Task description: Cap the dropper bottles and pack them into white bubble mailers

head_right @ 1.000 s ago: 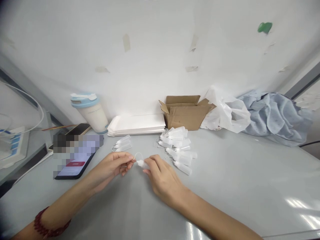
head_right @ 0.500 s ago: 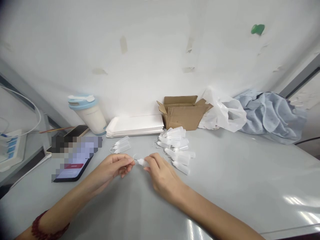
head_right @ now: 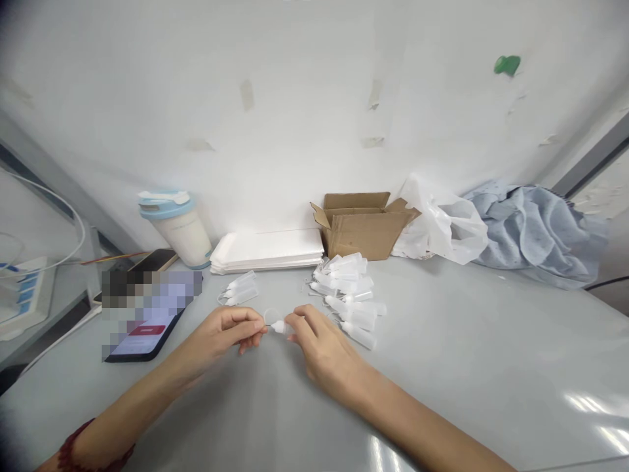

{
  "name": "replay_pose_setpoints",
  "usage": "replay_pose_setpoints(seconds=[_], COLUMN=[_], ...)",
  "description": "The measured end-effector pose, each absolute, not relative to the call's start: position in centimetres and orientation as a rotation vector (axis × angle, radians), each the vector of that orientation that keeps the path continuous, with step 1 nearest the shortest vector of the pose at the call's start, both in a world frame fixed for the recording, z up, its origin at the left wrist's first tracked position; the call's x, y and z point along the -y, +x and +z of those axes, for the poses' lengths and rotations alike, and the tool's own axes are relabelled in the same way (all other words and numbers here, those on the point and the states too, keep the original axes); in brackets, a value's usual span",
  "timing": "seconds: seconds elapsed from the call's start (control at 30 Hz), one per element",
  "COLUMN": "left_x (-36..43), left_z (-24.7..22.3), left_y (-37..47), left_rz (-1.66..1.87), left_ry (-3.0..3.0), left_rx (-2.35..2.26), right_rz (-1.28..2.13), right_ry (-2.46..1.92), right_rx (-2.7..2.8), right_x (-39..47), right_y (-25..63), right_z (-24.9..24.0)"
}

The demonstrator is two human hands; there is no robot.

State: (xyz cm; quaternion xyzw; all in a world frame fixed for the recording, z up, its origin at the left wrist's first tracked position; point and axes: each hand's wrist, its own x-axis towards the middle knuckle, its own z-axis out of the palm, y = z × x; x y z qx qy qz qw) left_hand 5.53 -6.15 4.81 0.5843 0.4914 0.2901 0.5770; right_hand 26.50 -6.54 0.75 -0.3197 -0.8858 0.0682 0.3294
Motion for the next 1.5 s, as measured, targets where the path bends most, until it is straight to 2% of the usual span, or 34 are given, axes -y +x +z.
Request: replay_pose_setpoints(seconds=[0.5, 0.9, 1.27, 1.5], left_x=[6.4, 6.6, 6.9, 6.2], left_z=[6.3, 5.7, 5.5, 5.9], left_y=[5.3, 5.3, 5.5, 4.9], left_rz=[0.496, 0.547, 0.427, 0.456], left_ry=[1.581, 1.587, 1.591, 1.662], left_rx=[-1.211, -1.213, -1.176, -1.176], right_rz=[0.094, 0.144, 0.367, 0.234], right_ry=[-0.787, -0.792, -0.704, -0.693], right_rx=[2.371, 2.354, 2.409, 2.356], right_x=[6.7, 6.9, 7.2, 6.7], right_y=[26.5, 26.5, 26.8, 26.5], right_z=[0.8, 1.3, 0.8, 1.4])
